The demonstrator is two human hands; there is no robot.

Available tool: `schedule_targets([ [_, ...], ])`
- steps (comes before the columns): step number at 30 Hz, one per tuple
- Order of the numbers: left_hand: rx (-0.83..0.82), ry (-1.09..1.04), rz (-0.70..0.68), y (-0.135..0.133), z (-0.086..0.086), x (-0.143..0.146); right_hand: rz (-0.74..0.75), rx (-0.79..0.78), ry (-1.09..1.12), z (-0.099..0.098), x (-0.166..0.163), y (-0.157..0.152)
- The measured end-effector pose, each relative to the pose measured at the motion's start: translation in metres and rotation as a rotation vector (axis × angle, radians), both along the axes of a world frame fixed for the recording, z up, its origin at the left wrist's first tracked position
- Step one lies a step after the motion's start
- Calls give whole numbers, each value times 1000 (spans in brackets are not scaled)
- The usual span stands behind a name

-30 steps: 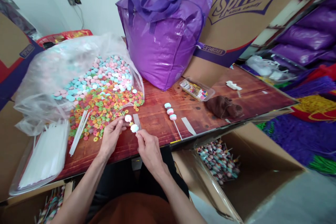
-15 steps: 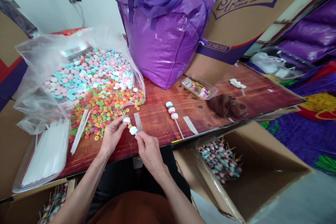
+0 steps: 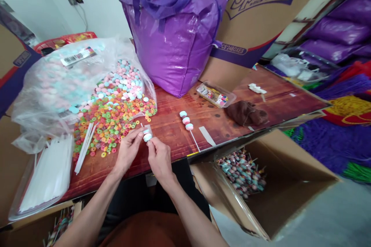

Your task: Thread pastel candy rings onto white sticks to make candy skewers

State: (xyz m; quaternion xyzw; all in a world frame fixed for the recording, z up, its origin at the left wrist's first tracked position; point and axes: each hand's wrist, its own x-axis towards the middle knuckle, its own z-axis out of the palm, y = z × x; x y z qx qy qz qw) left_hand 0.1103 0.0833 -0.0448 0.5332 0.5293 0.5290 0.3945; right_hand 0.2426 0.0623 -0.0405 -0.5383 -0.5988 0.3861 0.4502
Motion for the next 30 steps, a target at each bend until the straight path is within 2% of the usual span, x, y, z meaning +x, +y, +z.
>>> schedule_targets([
  [4,1,72,-79,28,4,3,-68,-12,-17,-5,13,13],
  [8,124,490,11,64,3,3,-113,-41,-54,-11,29,15],
  [10,128,677,-1,78,-2,3,-122,-56,-58,-13,32,12],
  [12,128,770,-29,86,-8,3,-127,-52,-67,-13,32,10],
  [14,140,776,-21,88,-13,2,-129,-38,-73,-12,31,9],
  [16,147,698,-4,86,-14,1,-125,-30,-68,-10,30,8],
  [19,119,456,-11,78,-11,-2,-116,-29,-52,-8,29,8],
  [26,-284,-426,-29,50,0,-9,-29,-13,-29,-3,23,1],
  [28,-297,-511,-14,44,1,-11,-23,0,-50,-2,20,-1],
  [30,-255,-472,-13,40,2,-14,-19,9,-85,0,18,-3],
])
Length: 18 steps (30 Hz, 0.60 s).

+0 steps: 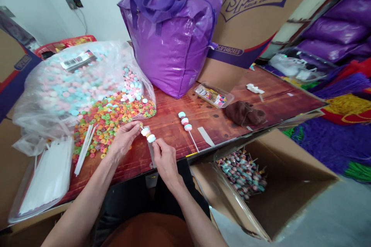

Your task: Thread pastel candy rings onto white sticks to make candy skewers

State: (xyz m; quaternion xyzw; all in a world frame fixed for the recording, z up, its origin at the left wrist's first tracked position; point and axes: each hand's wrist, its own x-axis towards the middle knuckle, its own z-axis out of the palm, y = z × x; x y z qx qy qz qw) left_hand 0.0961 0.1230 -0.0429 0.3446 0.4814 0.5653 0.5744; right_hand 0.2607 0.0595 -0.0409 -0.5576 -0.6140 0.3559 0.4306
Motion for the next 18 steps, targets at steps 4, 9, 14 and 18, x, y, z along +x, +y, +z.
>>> schedule_targets([
  [4,166,253,-5,-8,3,-6,19,1,-44,3,-3,-3],
  [9,62,63,35,-20,4,-13,65,-16,37,3,-7,-7],
  [14,-73,-168,-21,-27,6,-19,114,-42,103,-1,-6,-8],
  [18,-123,-276,-19,-29,8,-21,122,-45,113,0,-4,-9],
])
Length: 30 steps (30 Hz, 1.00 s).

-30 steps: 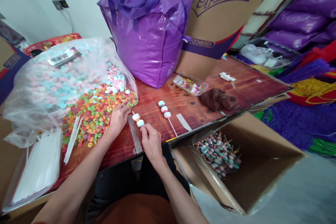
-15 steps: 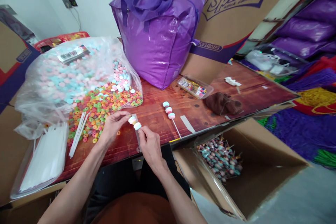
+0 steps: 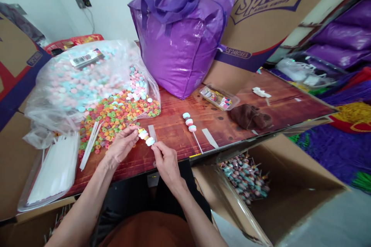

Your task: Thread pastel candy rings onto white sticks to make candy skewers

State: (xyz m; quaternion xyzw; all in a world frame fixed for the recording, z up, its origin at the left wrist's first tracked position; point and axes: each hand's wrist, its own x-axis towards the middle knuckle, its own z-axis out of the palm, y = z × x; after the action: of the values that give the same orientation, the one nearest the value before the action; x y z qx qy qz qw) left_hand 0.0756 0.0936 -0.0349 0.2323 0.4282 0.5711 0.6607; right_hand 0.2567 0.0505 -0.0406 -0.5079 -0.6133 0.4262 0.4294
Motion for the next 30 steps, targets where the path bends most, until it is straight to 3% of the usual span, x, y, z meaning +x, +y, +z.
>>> schedule_targets([
  [9,33,2,30,-2,0,-4,36,33,-87,0,4,-4],
  [19,-16,51,53,-6,-2,-4,39,188,-256,-1,1,-7],
  [30,-64,60,-28,-8,-1,-1,46,220,-195,-6,0,-7],
])
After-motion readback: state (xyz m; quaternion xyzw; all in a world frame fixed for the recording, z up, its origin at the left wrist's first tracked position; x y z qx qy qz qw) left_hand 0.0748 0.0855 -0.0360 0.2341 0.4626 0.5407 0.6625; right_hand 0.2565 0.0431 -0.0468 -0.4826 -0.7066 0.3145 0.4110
